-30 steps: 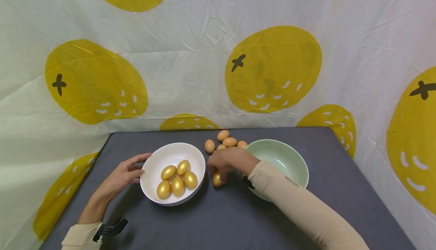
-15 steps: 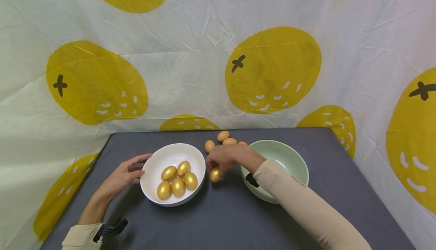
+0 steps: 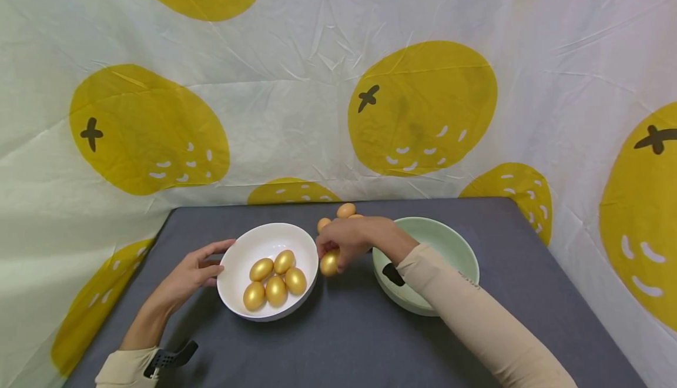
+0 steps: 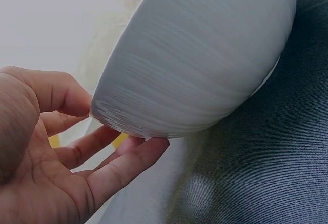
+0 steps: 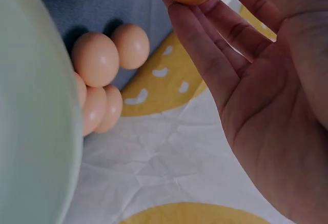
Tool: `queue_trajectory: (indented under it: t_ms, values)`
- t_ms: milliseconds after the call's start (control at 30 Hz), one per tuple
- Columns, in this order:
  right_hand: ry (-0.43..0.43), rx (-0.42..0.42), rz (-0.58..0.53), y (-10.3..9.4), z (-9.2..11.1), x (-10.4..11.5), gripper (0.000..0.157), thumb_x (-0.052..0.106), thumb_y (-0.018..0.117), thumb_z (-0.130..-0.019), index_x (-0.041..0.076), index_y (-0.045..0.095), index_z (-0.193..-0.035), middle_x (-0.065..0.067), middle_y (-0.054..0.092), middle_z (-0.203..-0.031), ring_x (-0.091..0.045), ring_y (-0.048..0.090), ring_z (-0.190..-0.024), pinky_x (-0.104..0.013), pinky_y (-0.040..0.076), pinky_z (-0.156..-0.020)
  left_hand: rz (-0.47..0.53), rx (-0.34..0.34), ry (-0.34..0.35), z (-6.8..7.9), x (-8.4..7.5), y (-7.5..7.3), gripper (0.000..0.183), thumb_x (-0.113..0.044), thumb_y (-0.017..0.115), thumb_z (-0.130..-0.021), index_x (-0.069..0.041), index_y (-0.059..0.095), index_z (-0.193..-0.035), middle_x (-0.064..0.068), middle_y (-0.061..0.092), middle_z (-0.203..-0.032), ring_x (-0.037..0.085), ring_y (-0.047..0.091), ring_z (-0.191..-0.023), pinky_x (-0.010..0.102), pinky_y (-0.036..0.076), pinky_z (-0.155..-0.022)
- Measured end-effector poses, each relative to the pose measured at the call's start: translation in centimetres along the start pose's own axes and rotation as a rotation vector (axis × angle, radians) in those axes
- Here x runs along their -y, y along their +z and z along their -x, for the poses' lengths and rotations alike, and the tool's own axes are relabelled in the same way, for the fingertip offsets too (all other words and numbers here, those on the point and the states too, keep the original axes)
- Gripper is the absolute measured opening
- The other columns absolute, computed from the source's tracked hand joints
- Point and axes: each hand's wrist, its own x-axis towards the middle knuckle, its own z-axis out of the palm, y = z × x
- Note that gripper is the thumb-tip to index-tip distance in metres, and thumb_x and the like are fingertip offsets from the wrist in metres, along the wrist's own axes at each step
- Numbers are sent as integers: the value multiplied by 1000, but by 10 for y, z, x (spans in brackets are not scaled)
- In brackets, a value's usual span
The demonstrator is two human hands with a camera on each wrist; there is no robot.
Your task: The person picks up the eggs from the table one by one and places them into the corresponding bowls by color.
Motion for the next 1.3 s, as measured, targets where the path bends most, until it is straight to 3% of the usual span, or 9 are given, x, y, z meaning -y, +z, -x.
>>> queue_trajectory:
  t_ms: [233,433,833,1100,1300]
  values:
    - [-21,21,-146,-7,4,1,34,12,85,-81,19,69,-110,10,67,-107,-12,63,-104,-37,52,-96,-3,-7,-15,1,0,0,57,-10,63,-98,-11,46,-152,20,46,-146,35,61,-115,40,59,-85]
    - [-39,-2,-176,-11,4,5,37,13,85,-81,17,68,-114,8,66,-110,-12,63,-107,-40,53,-97,1,-4,-13,1,-1,0,58,-11,64,-98,-10,45,-152,20,45,-147,36,61,-116,41,59,-85]
    - [-109,-35,-107,-16,-6,14,34,16,83,-84,17,69,-115,5,62,-110,-12,60,-103,-42,53,-96,-19,-24,-45,-1,3,2,56,-10,63,-98,-16,48,-151,16,47,-146,34,61,-115,42,59,-87]
    - [-136,-48,-14,-17,-17,18,34,18,83,-84,18,70,-115,5,61,-109,-13,61,-103,-29,51,-94,-21,-26,-52,-1,3,2,56,-10,63,-98,-17,48,-151,15,47,-147,34,60,-116,43,58,-88]
    - [-113,-68,43,-15,-26,21,30,17,82,-85,19,70,-113,4,60,-106,-13,58,-101,-28,48,-93,-27,-27,-50,-2,3,2,56,-10,63,-97,-18,49,-151,15,48,-146,34,61,-116,43,58,-88]
